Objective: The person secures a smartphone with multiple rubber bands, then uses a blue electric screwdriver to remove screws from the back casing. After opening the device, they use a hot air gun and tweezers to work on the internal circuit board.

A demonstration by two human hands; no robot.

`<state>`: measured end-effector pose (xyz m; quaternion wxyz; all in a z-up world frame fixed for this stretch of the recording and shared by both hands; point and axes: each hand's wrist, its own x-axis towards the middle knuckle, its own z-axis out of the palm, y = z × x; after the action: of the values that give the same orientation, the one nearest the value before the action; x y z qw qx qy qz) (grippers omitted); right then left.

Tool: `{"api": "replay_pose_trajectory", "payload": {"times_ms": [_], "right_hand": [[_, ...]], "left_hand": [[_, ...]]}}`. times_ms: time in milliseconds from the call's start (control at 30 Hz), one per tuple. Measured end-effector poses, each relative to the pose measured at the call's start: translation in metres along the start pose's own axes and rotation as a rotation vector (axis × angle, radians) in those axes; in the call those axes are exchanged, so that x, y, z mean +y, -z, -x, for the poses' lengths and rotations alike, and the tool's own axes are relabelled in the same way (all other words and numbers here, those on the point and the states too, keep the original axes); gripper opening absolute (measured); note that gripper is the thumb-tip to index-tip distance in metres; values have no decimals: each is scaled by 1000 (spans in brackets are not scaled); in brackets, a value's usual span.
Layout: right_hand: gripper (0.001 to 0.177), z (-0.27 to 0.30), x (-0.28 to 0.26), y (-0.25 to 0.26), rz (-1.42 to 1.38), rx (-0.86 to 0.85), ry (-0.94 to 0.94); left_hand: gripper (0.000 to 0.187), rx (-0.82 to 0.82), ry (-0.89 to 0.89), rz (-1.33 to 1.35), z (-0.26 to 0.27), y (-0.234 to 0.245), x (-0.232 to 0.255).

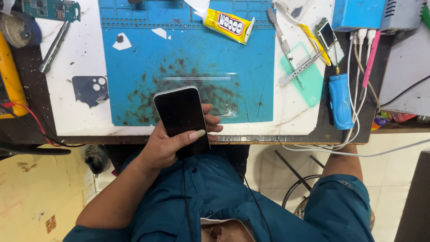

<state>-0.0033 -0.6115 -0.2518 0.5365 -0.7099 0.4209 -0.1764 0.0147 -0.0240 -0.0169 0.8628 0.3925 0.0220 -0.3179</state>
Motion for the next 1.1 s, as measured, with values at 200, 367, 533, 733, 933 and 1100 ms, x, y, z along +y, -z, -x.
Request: {"api": "replay_pose_trajectory", "payload": {"times_ms": [200, 367, 533, 733, 933, 1100], "right_hand": [[33, 11, -4, -11, 22, -19, 12], [35, 9, -9, -21, 15, -9, 46], [36, 30, -2, 23, -31, 94, 39], [38, 50, -1, 48, -526, 189, -66], [47, 76, -6, 60, -981, 47, -251], [31, 89, 2, 69, -1035, 82, -203]], "left_hand": [[59, 25, -7, -35, 7, 3, 6], [59, 25, -20, 0, 9, 5, 8], [58, 19, 10, 35, 14, 6, 9], [54, 11, -28, 71, 22, 12, 11], [52, -9, -38, 90, 24, 16, 11], [52, -3, -21, 84, 26, 19, 13]]}}
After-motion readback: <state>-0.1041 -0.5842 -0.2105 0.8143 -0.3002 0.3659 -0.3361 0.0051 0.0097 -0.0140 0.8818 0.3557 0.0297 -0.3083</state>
